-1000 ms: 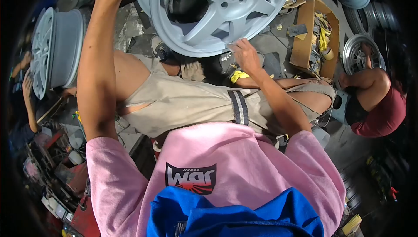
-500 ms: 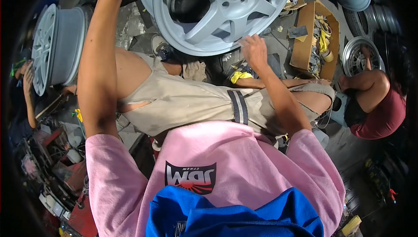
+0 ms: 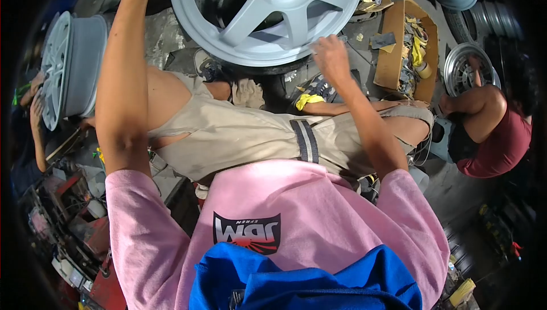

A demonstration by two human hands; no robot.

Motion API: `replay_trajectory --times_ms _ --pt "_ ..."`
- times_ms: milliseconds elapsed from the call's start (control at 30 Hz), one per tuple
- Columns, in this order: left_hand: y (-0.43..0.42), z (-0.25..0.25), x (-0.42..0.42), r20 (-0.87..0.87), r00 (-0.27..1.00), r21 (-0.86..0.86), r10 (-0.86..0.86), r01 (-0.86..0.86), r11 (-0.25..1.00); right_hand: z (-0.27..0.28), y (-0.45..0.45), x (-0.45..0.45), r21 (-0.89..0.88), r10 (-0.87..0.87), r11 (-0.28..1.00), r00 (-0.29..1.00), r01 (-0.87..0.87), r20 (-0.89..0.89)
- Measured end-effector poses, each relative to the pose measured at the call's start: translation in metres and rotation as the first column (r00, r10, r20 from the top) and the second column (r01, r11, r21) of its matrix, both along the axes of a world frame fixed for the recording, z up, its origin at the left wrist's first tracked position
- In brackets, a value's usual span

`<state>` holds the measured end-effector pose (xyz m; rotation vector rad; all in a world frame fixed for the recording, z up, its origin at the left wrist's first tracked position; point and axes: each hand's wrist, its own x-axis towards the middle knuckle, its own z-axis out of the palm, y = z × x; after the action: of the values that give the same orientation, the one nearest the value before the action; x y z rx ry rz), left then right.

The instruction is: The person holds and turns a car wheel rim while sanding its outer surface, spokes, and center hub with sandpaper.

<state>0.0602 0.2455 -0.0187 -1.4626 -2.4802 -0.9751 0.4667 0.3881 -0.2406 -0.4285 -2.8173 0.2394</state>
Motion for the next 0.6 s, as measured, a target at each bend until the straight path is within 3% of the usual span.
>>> replay_trajectory --times_ms 67,100,200,333,400,500,533,600 --pt "0.0 0.003 0.002 -0.003 1.0 0.011 -0.024 0.024 1.0 -0.004 -0.028 -0.009 -0.016 0.125 0.992 0.987 -0.127 -0.101" --pt "-0.002 0.004 0.003 -0.008 0.999 0.015 -0.046 0.046 0.999 -0.007 -0.045 -0.013 -0.111 0.112 0.986 0.989 -0.123 -0.095" --pt "-0.003 0.008 0.006 0.009 0.998 -0.004 -0.057 0.057 0.998 -0.001 -0.043 -0.009 -0.129 0.131 0.981 0.987 -0.143 -0.094" --pt "-0.002 0.006 0.003 -0.001 1.0 -0.038 -0.018 0.018 0.999 0.004 -0.004 0.001 -0.039 0.012 0.999 1.0 -0.013 -0.026" --pt "-0.002 0.001 -0.001 -0.019 1.0 0.005 0.008 -0.008 1.0 0.003 -0.024 -0.006 -0.013 0.032 0.999 0.999 -0.033 -0.039" --pt "-0.002 0.001 0.011 -0.057 0.998 0.106 0.002 0.004 0.994 0.008 -0.066 -0.027 -0.263 0.099 0.954 0.979 -0.145 -0.179" --pt "-0.001 0.0 0.008 -0.059 0.998 0.101 0.002 0.004 0.995 0.006 -0.065 -0.027 -0.268 0.099 0.952 0.978 -0.146 -0.182" --pt "0.002 0.0 0.002 -0.005 0.999 0.015 0.052 -0.052 0.999 0.001 -0.053 -0.024 -0.113 0.157 0.976 0.964 -0.184 -0.214"
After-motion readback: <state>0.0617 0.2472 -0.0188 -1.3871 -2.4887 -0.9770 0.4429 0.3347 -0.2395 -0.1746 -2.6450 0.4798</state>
